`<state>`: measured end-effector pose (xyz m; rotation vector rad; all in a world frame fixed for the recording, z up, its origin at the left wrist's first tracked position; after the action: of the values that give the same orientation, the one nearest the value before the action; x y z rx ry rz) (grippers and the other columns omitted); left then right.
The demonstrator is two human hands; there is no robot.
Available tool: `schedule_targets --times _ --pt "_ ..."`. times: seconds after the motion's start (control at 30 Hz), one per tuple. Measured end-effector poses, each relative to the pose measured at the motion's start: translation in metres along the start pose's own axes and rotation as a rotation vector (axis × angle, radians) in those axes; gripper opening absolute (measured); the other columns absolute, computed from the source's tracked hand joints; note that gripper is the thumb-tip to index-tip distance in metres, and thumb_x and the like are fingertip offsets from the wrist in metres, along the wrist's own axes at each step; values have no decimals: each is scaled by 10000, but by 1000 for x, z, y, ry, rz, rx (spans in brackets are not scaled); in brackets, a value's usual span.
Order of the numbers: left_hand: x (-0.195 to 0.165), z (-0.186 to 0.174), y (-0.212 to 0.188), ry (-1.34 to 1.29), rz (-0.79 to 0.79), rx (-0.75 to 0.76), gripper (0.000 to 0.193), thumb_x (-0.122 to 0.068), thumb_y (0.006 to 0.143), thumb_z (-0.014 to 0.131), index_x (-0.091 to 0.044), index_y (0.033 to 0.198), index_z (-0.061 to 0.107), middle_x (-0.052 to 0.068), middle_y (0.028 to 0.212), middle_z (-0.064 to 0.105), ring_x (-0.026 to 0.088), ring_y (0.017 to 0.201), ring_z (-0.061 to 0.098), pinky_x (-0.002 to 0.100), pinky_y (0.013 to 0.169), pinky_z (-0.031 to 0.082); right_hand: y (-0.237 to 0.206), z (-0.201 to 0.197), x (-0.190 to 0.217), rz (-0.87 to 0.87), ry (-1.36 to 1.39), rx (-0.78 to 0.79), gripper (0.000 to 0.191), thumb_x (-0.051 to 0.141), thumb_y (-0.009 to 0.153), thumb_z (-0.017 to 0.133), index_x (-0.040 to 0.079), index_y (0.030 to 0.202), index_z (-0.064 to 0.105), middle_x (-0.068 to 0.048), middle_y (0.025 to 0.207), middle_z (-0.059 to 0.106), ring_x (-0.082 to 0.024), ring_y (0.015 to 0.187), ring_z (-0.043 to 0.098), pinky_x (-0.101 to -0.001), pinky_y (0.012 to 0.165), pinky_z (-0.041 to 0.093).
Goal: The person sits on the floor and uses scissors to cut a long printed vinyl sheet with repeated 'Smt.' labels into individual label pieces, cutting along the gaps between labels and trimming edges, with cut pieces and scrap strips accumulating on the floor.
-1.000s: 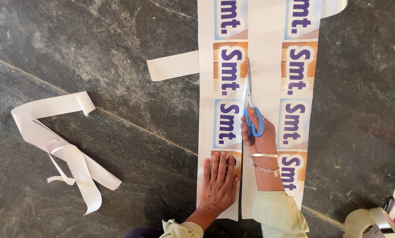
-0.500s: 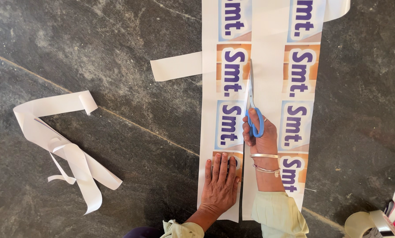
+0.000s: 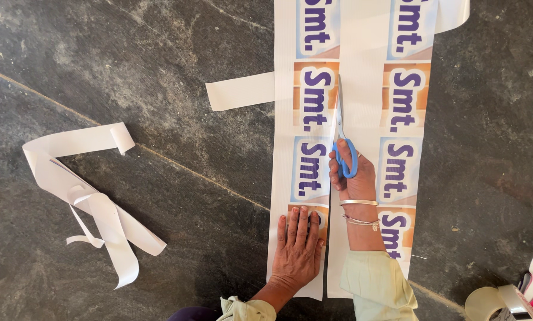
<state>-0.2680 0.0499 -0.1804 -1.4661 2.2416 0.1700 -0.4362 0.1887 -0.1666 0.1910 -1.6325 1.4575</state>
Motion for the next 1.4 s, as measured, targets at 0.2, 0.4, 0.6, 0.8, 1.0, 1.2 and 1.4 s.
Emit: schedule_targets --times 0.2,0.4,0.6,0.8,1.0,1.2,1.4 --pt "-1 -1 0 1 1 -2 619 -355 1082 320 30 1565 276 272 1629 205 413 1545 136 573 1244 61 5 3 7 2 -18 4 425 435 871 776 27 880 656 -18 570 592 -70 382 513 -182 316 312" --pt "-2 -3 0 -1 2 -8 622 -354 1080 325 32 1566 276 272 1629 205 413 1546 136 572 1245 63 6 4 7 -18 -29 5 416 431 869 784 38 883 647 -13 582 598 -72 393 523 -187 319 320" --pt "-2 -2 -1 17 2 -8 627 -352 1076 326 34 1567 272 271 1634 198 411 1548 130 569 1246 62 12 8 15 -39 -8 33 439 444 875 779 23 874 657 -18 585 606 -74 401 531 -178 329 336" --pt "-2 -3 1 11 1 -5 629 -354 1075 326 36 1566 268 275 1632 195 412 1547 124 571 1243 59 14 10 21 -33 -14 32 445 449 866 788 23 872 659 -21 575 597 -71 398 528 -176 325 339" --pt "-2 -2 0 7 0 -5 627 -354 1080 317 36 1568 268 275 1634 190 412 1550 119 570 1245 58 18 9 21 -22 -37 12 444 450 840 803 33 866 654 -15 573 601 -67 397 531 -173 322 332" --pt "-4 1 3 6 6 8 628 -356 1077 315 42 1561 266 281 1629 190 419 1544 115 576 1239 54 30 8 28 -10 -40 20 460 455 833 811 22 852 656 -28 568 603 -82 390 532 -184 320 345" --pt "-4 1 3 2 5 2 630 -358 1081 316 39 1567 263 278 1632 190 417 1547 115 575 1242 53 32 7 28 -18 -59 2 459 456 835 814 26 856 658 -27 569 597 -78 391 520 -180 321 328"
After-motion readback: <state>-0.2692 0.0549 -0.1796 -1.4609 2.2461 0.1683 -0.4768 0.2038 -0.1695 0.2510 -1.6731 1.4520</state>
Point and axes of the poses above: each hand's wrist, its own y-axis towards the middle knuckle, its own z-axis out of the palm, x = y × z, the point moved 3 cm from there along y, towards the middle knuckle
